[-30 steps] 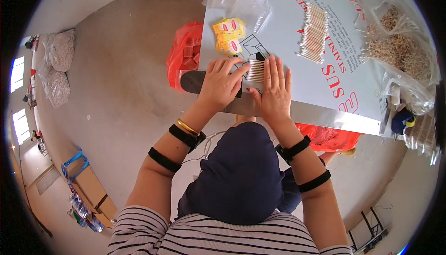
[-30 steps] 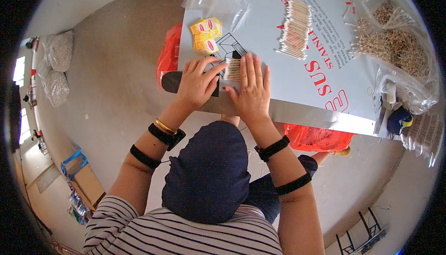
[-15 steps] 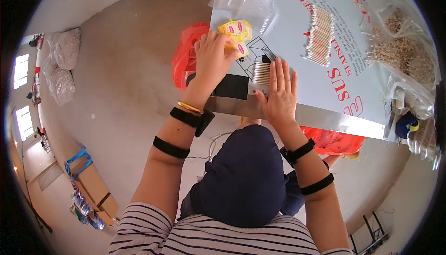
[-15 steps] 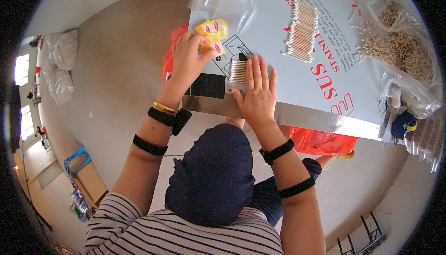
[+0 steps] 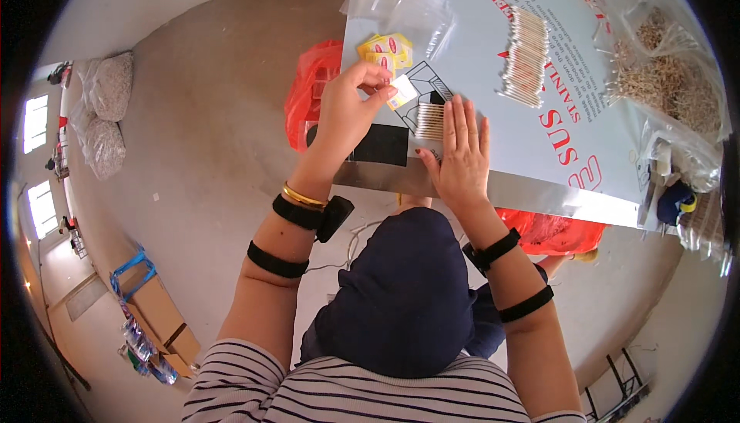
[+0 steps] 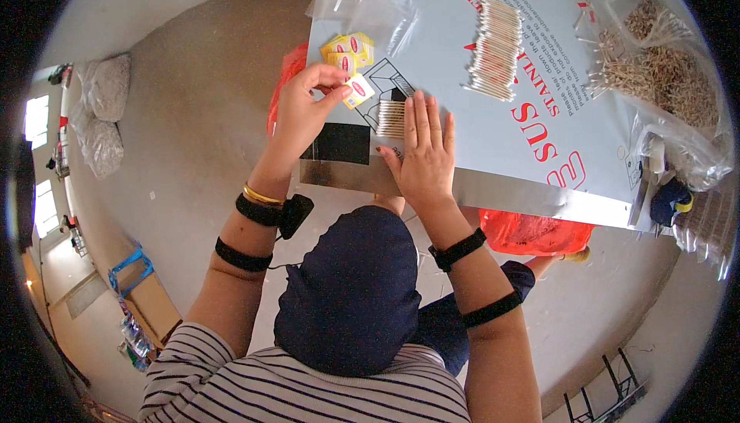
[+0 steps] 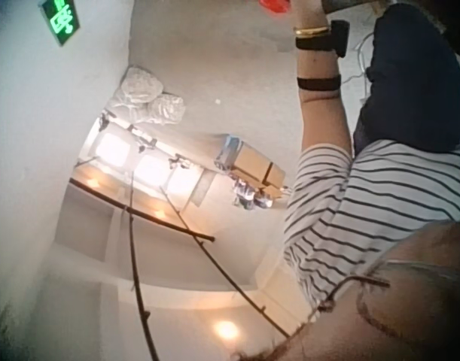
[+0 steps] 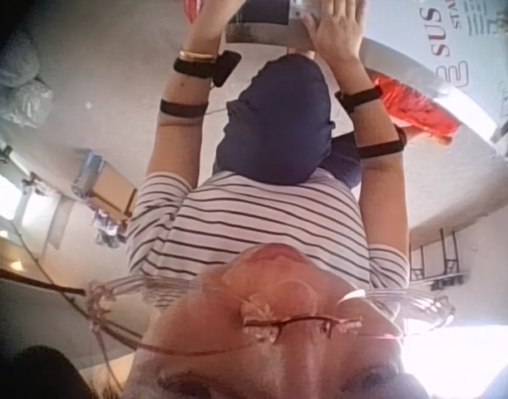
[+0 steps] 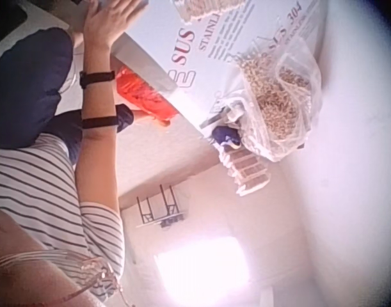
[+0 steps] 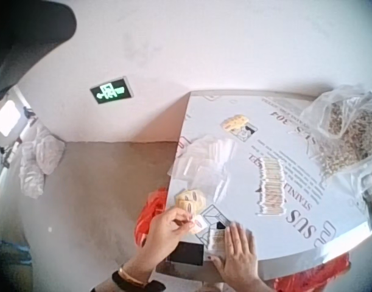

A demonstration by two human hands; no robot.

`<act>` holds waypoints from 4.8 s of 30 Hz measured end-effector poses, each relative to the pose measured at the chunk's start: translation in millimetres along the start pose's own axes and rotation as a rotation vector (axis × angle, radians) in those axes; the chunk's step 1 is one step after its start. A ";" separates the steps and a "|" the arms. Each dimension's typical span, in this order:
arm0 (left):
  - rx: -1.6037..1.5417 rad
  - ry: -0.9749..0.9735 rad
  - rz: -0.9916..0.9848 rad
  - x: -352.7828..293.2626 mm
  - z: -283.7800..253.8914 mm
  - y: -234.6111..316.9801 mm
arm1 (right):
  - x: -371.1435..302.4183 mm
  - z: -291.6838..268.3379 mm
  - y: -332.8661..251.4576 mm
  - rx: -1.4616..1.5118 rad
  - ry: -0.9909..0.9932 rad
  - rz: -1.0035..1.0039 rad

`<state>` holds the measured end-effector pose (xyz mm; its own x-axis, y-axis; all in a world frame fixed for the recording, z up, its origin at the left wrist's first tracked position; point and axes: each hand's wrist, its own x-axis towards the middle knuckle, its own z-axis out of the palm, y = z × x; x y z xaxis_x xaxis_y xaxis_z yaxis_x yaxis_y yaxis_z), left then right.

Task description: Manually counting and placing a batch of cotton swabs into a small plastic zip-lock bag.

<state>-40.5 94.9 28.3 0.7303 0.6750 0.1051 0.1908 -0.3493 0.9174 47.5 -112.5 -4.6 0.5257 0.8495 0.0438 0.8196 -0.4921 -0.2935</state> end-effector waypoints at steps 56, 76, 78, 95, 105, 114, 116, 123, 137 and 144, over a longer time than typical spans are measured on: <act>0.563 -0.413 0.241 -74.8 -82.6 -28.2 | 2.5 18.7 -70.0 0.034 -0.101 -0.237; 0.448 -0.364 0.259 -71.0 -87.2 -36.8 | -0.3 23.2 -72.6 0.006 -0.085 -0.220; 0.440 -0.368 0.272 -70.4 -91.0 -38.2 | -0.8 23.1 -72.6 0.000 -0.085 -0.221; 0.687 -0.389 0.232 -74.0 -79.8 -14.0 | -2.4 23.8 -71.5 0.021 -0.060 -0.206; 0.425 -0.327 0.145 -75.0 -82.9 -45.9 | -4.4 22.8 -72.4 0.035 -0.078 -0.188; 0.349 -0.394 0.168 -72.3 -86.4 -50.5 | 8.1 26.1 -78.6 0.017 -0.107 -0.293; 0.333 -0.395 0.169 -72.9 -87.4 -51.0 | 12.4 26.1 -84.3 0.038 -0.126 -0.288; 0.321 -0.386 0.159 -74.0 -88.3 -52.3 | 17.2 29.3 -92.8 0.143 -0.135 -0.321; 0.852 -0.363 0.220 -128.4 -61.9 -17.7 | 7.0 -6.3 -52.1 0.356 -0.179 -0.280; 0.874 -0.367 0.226 -126.7 -45.9 -28.4 | -5.8 -15.5 -42.6 0.201 -0.256 -0.347</act>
<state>-168.6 49.1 6.6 0.9404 0.3397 -0.0180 0.3319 -0.9049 0.2665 13.1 -99.3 22.4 0.1345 0.9893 -0.0573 0.8633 -0.1453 -0.4833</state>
